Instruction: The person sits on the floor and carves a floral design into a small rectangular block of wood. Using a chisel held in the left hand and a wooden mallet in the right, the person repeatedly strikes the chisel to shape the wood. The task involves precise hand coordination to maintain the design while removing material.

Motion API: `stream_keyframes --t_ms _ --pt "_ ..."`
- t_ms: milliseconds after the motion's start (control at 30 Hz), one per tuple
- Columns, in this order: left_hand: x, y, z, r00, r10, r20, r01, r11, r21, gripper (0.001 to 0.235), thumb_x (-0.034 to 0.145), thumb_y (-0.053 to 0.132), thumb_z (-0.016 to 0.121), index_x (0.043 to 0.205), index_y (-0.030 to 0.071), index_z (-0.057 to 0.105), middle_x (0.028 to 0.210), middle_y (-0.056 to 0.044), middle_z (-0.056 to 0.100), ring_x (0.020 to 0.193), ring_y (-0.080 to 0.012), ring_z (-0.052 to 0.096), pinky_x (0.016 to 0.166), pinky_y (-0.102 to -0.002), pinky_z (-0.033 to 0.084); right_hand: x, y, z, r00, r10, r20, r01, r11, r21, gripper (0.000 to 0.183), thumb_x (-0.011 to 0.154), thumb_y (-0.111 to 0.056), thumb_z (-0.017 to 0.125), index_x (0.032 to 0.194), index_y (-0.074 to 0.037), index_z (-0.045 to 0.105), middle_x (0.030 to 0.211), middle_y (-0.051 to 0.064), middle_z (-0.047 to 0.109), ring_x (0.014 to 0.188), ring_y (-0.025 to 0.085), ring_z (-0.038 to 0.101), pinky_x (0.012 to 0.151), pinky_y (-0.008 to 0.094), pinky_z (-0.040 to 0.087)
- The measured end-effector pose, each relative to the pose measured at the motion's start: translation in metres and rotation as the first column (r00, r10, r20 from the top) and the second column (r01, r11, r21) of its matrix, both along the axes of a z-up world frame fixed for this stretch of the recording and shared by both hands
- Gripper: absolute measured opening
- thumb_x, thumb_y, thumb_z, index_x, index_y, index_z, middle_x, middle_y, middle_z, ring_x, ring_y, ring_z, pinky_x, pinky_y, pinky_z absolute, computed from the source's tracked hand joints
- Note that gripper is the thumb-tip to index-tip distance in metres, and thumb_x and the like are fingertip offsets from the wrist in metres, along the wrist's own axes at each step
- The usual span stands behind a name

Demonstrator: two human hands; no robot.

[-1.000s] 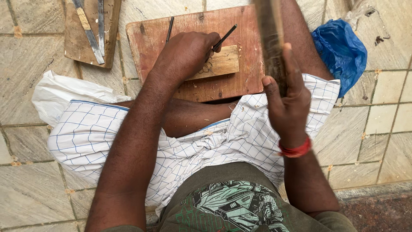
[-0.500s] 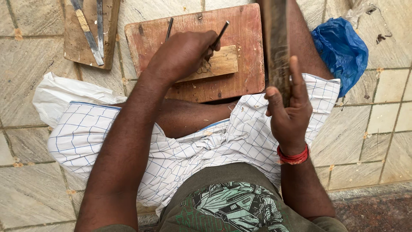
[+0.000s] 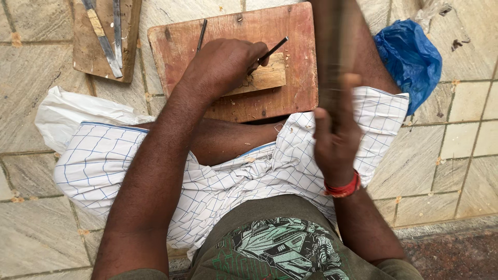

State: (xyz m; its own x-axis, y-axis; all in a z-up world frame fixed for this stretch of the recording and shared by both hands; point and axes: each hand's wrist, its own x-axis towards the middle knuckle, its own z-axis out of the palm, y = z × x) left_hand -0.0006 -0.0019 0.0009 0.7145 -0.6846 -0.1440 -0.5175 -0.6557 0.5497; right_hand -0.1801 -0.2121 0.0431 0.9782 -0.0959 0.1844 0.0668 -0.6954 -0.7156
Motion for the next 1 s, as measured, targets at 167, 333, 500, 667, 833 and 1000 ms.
stream_keyframes --t_ms 167,333,500,667,833,1000 --pt "0.002 -0.001 0.002 1.000 -0.023 0.004 0.023 1.000 0.018 0.021 0.097 0.010 0.066 0.117 0.015 0.069 0.092 -0.005 0.076 0.078 -0.0181 0.073 0.066 -0.040 0.060 0.001 0.001 -0.002 0.998 -0.052 0.016 0.051 0.997 0.061 0.062 0.115 -0.012 0.061 0.167 -0.013 0.029 0.099 0.007 0.073 0.067 0.007 0.064 0.057 0.022 0.054" --pt "0.003 -0.005 -0.006 0.999 -0.025 0.022 0.023 0.997 0.074 0.022 0.095 0.014 0.067 0.117 0.016 0.070 0.094 -0.005 0.076 0.083 -0.0197 0.073 0.069 -0.042 0.060 0.008 0.003 0.006 0.994 0.065 -0.088 -0.074 0.992 -0.100 0.064 0.110 -0.010 0.063 0.165 -0.008 0.030 0.121 0.019 0.076 0.078 0.015 0.071 0.065 0.031 0.055" --pt "-0.019 -0.023 -0.025 0.989 0.131 -0.076 -0.148 0.941 -0.304 0.025 0.105 0.013 0.053 0.126 0.009 0.066 0.108 -0.010 0.074 0.098 -0.0218 0.071 0.083 -0.041 0.059 0.014 0.004 0.012 0.996 0.075 -0.036 -0.080 0.989 -0.128 0.063 0.112 -0.009 0.066 0.167 -0.010 0.034 0.114 0.019 0.075 0.092 0.021 0.075 0.073 0.034 0.058" --pt "-0.062 -0.090 -0.040 0.699 0.463 -0.545 -0.688 0.227 -0.690 0.040 0.111 0.036 0.039 0.112 0.006 0.065 0.095 -0.008 0.072 0.086 -0.0229 0.071 0.080 -0.040 0.059 0.010 0.008 0.007 0.995 0.094 -0.011 -0.095 0.988 -0.122 0.062 0.112 -0.009 0.065 0.165 -0.007 0.034 0.118 0.019 0.075 0.091 0.020 0.075 0.072 0.034 0.058" --pt "-0.054 -0.122 -0.051 0.581 0.767 -0.272 -0.671 0.263 -0.693 0.039 0.115 0.034 0.036 0.092 0.009 0.054 0.085 -0.009 0.058 0.082 -0.0267 0.056 0.077 -0.045 0.044 0.001 0.000 0.005 0.988 -0.037 -0.152 0.062 0.985 0.163 0.070 0.109 -0.007 0.064 0.168 -0.005 0.028 0.099 0.010 0.069 0.070 0.013 0.059 0.059 0.028 0.050" --pt "-0.052 -0.119 -0.050 0.600 0.769 -0.219 -0.633 0.289 -0.718 0.033 0.113 0.031 0.038 0.096 0.008 0.053 0.090 -0.009 0.057 0.086 -0.0278 0.054 0.080 -0.045 0.045 0.001 0.000 -0.010 0.996 -0.091 0.010 0.083 0.944 0.318 0.060 0.119 -0.007 0.056 0.169 -0.009 0.023 0.096 0.005 0.067 0.066 0.005 0.056 0.054 0.020 0.048"
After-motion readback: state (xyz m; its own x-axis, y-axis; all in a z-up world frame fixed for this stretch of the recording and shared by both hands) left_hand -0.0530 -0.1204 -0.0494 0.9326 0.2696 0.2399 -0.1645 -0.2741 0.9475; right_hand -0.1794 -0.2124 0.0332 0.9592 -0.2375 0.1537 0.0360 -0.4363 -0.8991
